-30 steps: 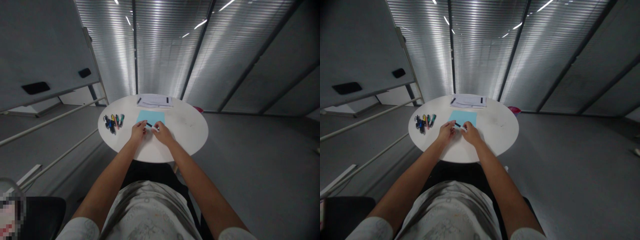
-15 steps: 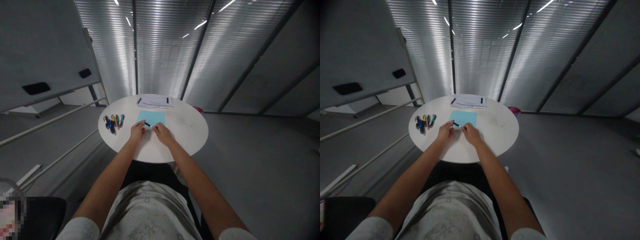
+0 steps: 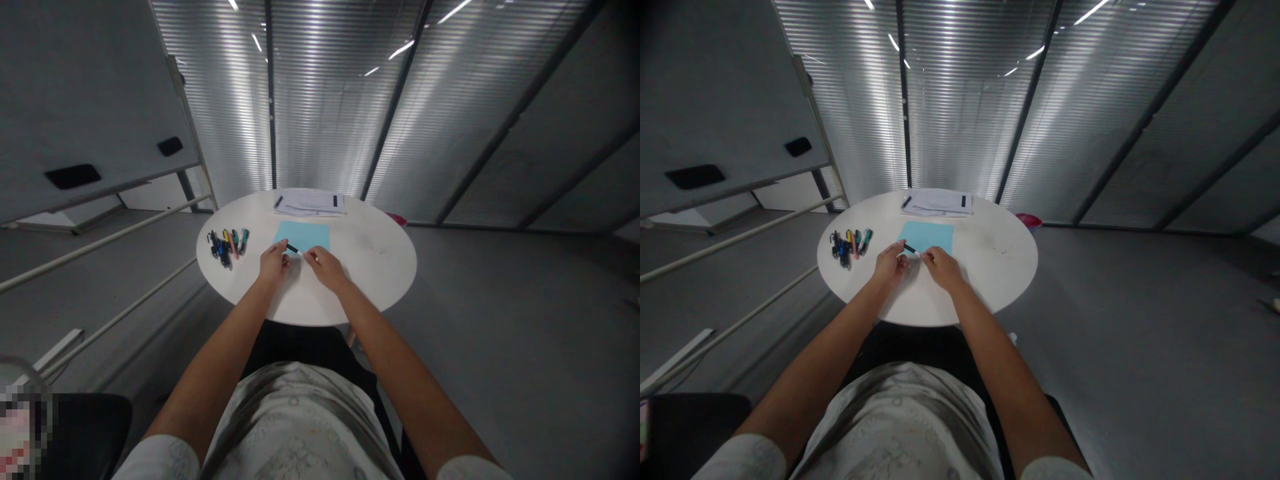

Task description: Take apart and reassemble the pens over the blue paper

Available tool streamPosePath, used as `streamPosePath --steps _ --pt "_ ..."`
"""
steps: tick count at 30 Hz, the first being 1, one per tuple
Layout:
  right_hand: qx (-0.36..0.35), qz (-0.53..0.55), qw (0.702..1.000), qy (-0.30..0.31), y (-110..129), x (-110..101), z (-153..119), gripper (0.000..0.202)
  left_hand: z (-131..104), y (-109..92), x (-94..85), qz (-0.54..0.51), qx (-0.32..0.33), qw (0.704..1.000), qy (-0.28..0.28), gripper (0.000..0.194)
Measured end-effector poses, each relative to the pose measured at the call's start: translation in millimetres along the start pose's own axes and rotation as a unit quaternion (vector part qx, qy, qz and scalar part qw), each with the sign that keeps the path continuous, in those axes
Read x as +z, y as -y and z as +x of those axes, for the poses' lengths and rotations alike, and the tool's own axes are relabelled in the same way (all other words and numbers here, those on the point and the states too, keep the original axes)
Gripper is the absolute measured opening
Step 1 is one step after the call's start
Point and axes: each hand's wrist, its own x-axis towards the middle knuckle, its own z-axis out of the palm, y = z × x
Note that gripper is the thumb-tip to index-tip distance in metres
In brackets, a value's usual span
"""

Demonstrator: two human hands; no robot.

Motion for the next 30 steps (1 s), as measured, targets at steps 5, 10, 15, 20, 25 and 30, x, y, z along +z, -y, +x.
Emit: streamPosePath --steps 5,10,15,20,25,30 --pt "0.005 0.000 1.000 -0.003 1 0 0 0.019 1 0 -0.7 -0.002 0.004 1.000 0.000 0.021" --pt "0.012 -0.007 1.000 0.018 2 -3 -1 0.025 1 0 -0.7 0.000 0.009 1.000 -0.007 0.019" --pt "0.032 0.075 0.997 0.005 -1 -2 1 0.031 1 -1 0.4 0.008 0.007 1.000 -0.011 0.020" --pt "0.103 0.277 0.954 -0.058 -9 4 8 0.027 0 0 -0.2 0.014 0.007 1.000 0.014 0.024" --pt "0.131 0.337 0.931 -0.054 -6 2 11 0.029 0 -1 -0.7 0.012 0.005 1.000 0.010 0.028" --pt "0.182 0.462 0.867 -0.036 2 -7 10 0.031 2 0 -2.6 -0.002 0.003 1.000 0.009 0.034"
